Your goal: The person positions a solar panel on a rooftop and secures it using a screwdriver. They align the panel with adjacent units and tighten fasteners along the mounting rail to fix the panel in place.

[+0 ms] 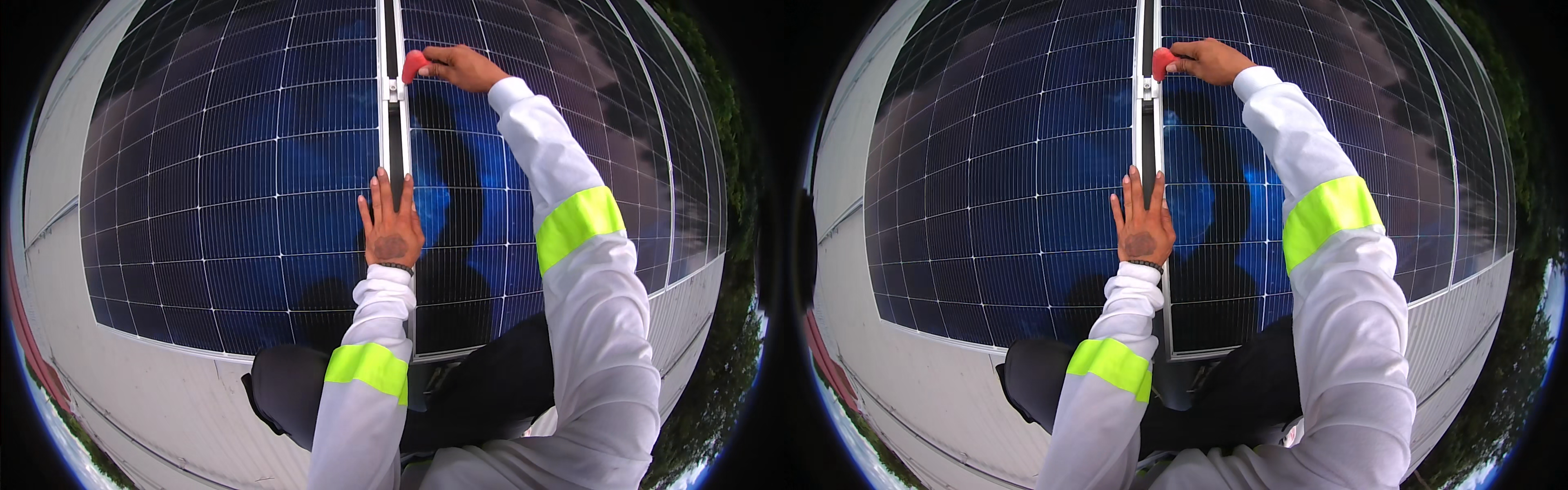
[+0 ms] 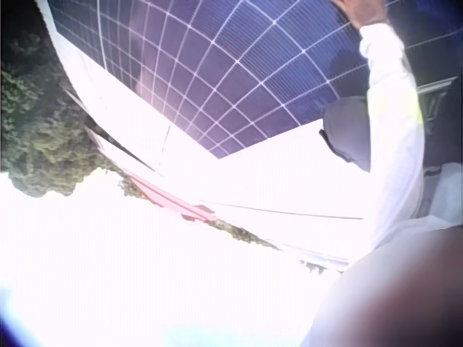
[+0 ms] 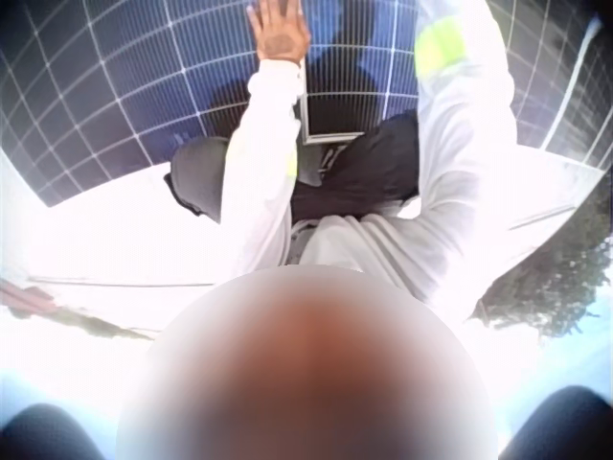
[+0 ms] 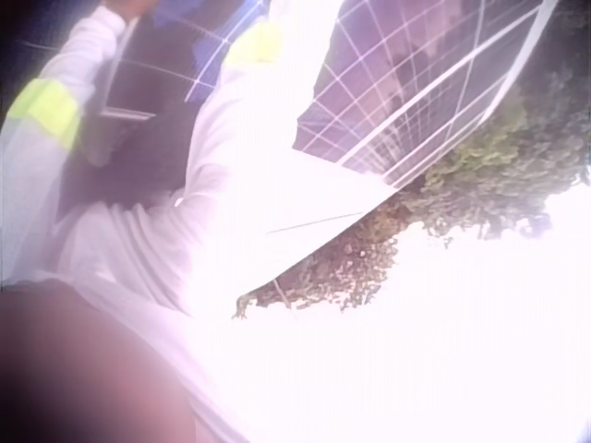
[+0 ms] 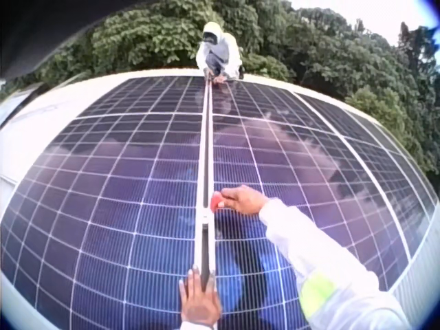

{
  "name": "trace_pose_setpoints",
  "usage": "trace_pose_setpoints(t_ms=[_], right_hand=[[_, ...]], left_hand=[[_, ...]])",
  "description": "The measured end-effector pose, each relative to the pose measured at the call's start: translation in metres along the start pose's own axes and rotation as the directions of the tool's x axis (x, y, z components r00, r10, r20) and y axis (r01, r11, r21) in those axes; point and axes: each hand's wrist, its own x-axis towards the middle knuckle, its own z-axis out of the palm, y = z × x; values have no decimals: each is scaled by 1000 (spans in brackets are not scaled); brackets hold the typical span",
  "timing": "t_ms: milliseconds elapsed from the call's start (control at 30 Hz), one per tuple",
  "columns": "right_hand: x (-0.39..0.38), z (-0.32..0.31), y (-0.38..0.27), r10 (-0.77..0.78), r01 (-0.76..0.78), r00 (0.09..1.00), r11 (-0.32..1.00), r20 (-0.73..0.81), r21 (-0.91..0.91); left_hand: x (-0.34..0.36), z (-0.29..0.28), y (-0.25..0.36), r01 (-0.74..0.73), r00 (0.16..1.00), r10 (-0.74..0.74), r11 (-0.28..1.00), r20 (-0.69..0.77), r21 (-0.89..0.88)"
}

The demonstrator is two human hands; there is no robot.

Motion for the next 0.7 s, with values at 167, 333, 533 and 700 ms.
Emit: trace_pose_setpoints(t_ms=[167,333,533,700], right_hand=[[13,13,4,-135,137,990,990,-42,32],[21,19,7,-145,144,989,989,-14,-28],[29,12,2,-193,194,981,971,20,-137],[37,4,-8,-206,211,977,927,51,-309]], left_hand=[[0,1,-1,-5,1000,5,1000,-5,16],[0,1,-1,-4,1000,4,1000,5,28],[1,0,1,1,1000,-2,999,11,41],[0,1,1,2,1000,-2,999,9,36]])
